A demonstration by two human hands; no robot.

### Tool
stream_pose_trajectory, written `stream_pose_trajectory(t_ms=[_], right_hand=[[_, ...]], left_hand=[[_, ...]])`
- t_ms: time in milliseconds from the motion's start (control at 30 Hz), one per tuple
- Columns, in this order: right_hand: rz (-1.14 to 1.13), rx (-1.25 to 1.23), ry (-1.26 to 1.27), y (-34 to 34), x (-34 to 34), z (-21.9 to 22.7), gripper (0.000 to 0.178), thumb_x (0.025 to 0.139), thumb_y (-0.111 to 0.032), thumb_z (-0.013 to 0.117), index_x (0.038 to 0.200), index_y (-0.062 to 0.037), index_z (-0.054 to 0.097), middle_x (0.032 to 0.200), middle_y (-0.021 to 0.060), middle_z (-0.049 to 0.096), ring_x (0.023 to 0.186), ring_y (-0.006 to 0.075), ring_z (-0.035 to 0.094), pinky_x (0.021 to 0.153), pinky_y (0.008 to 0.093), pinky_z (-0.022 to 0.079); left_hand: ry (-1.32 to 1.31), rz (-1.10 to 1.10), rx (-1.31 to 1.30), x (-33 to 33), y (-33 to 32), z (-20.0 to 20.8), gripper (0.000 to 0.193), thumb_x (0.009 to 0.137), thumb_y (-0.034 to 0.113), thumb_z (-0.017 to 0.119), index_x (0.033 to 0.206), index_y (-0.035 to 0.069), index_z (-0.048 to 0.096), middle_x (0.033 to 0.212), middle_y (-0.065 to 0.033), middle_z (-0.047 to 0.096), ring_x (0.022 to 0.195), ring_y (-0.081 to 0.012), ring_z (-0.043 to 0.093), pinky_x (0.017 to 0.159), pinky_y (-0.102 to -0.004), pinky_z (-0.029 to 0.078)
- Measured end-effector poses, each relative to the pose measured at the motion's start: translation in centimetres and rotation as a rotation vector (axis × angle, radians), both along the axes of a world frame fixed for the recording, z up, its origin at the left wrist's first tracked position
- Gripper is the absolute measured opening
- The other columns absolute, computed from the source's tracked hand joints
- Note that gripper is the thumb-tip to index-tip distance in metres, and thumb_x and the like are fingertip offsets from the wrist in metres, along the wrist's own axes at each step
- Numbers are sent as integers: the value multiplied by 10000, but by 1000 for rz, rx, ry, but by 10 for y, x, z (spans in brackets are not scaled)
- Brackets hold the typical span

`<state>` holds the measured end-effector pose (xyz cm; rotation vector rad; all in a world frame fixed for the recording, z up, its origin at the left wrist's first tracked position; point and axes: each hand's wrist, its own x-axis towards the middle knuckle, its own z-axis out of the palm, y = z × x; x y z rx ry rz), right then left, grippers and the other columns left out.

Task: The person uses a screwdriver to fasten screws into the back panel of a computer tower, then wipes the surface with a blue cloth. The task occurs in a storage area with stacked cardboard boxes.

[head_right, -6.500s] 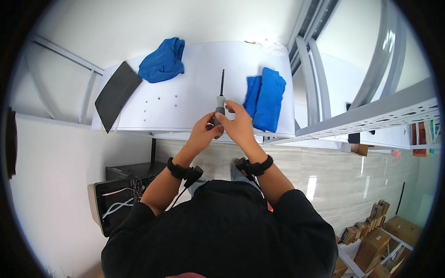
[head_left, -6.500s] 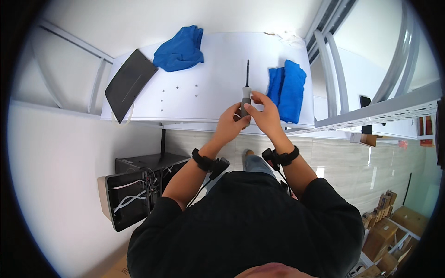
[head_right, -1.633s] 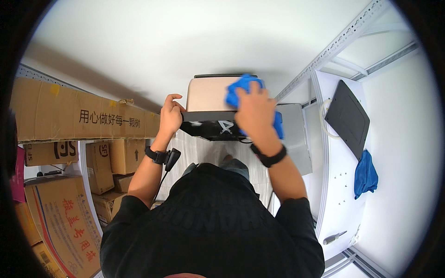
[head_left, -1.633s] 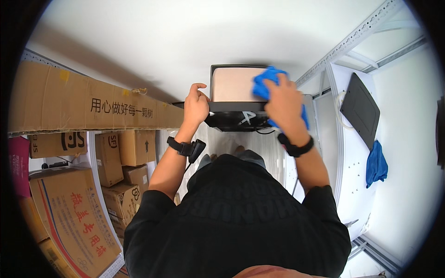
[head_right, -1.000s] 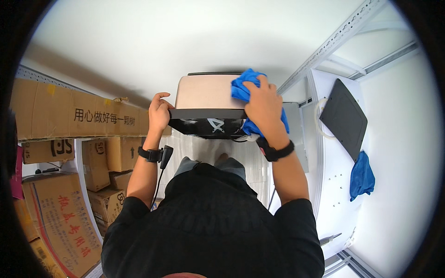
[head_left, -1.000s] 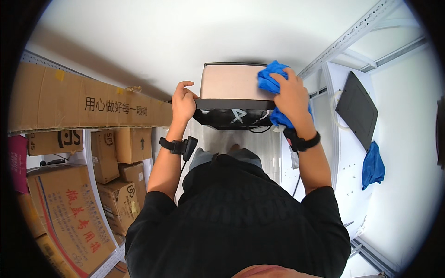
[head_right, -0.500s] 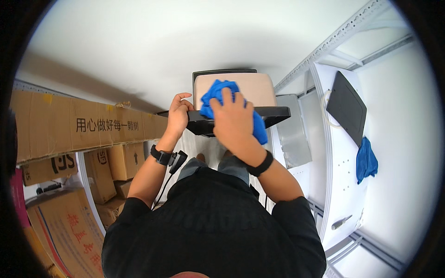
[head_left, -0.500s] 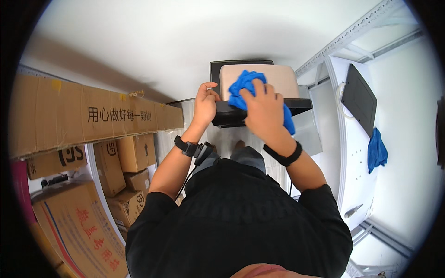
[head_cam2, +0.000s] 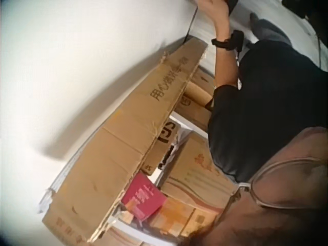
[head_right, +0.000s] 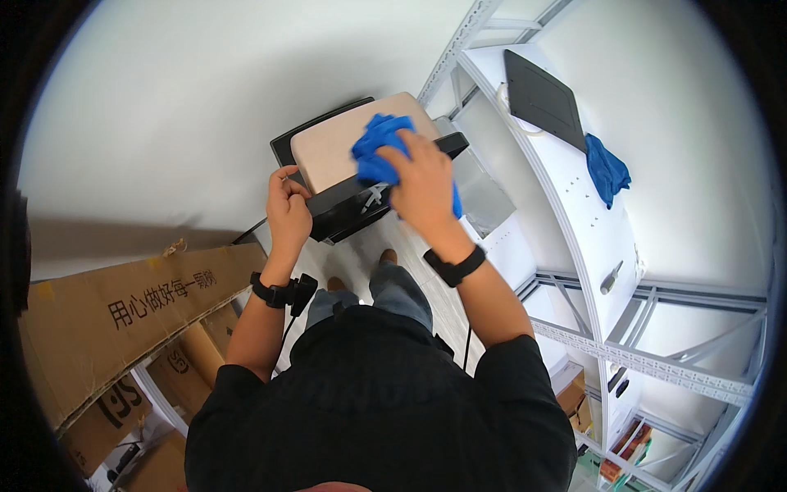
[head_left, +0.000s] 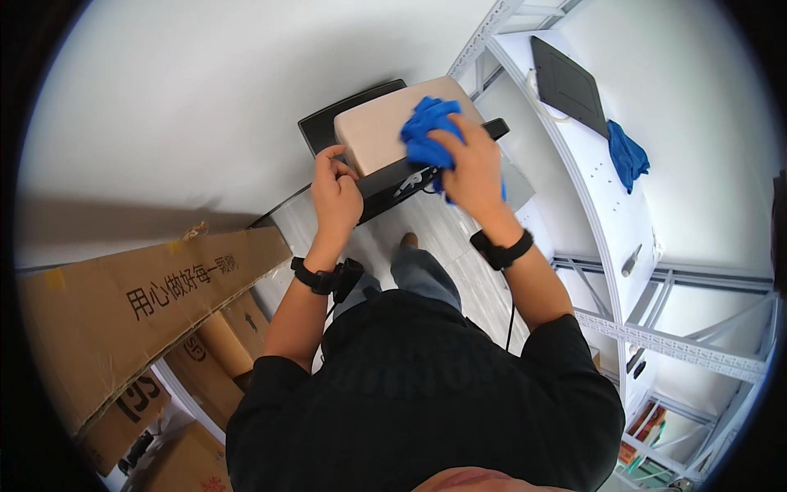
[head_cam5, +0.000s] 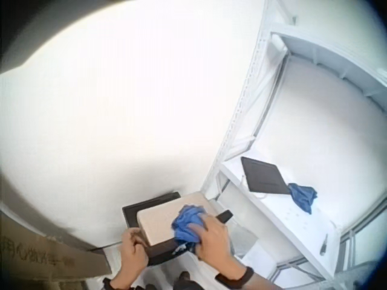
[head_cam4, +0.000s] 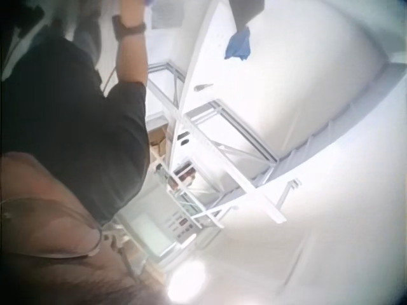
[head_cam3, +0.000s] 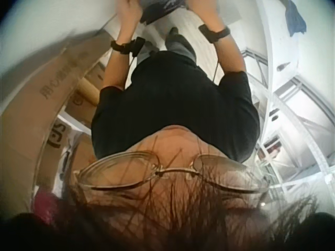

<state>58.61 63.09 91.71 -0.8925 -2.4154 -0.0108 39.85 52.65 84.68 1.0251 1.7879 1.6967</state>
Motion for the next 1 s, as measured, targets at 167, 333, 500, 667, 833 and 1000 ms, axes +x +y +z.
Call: stream_pose_trajectory(t_ms=[167,333,500,667,833,1000], right_hand=[[-231,-11,48,45,39,1,466,610,29,576,1030,-159,653,1196,123,568,1076,358,542,888,428,458],[-339,-155,140,81,57,-9,464,638,-2,575,1059,-183,652,1230,84,558,1085,349,541,874,427,470],[-434,78,-32,37,18,-8,497,603,3,597,1052,-203,654,1215,67,561,1080,303,544,802,428,456],[-214,76,-8,-32,-29,-11,509,596,17,601,1054,-200,645,1195,86,556,1098,295,532,812,422,403],[-21,36,31,-94,-66,-1,497,613,13,611,1069,-182,632,1188,102,553,1117,308,529,818,436,401],[30,32,95,-53,-33,-4,549,582,35,610,1092,-164,629,1183,159,559,1031,347,568,775,415,451]], left_hand=[[-1,-18,69,-3,1,-5,381,750,-70,348,1093,-3,499,668,-89,539,636,-178,537,648,-290,458],[-58,-46,87,-3,2,-7,384,755,-60,326,1078,3,522,691,-34,509,661,-105,473,647,-237,409],[-53,-49,104,-5,4,-13,337,759,-53,341,1042,-8,518,666,-87,530,640,-178,531,635,-294,449],[-89,-42,106,-4,7,-17,330,764,-39,340,1040,-6,518,700,-96,551,667,-176,541,641,-296,451],[-172,-22,183,-9,16,-29,343,758,-36,350,1050,-8,528,791,-128,605,714,-206,576,695,-314,473],[-2,-40,78,-12,6,-15,332,753,-37,368,1040,-8,533,712,-116,583,656,-202,571,660,-315,475]])
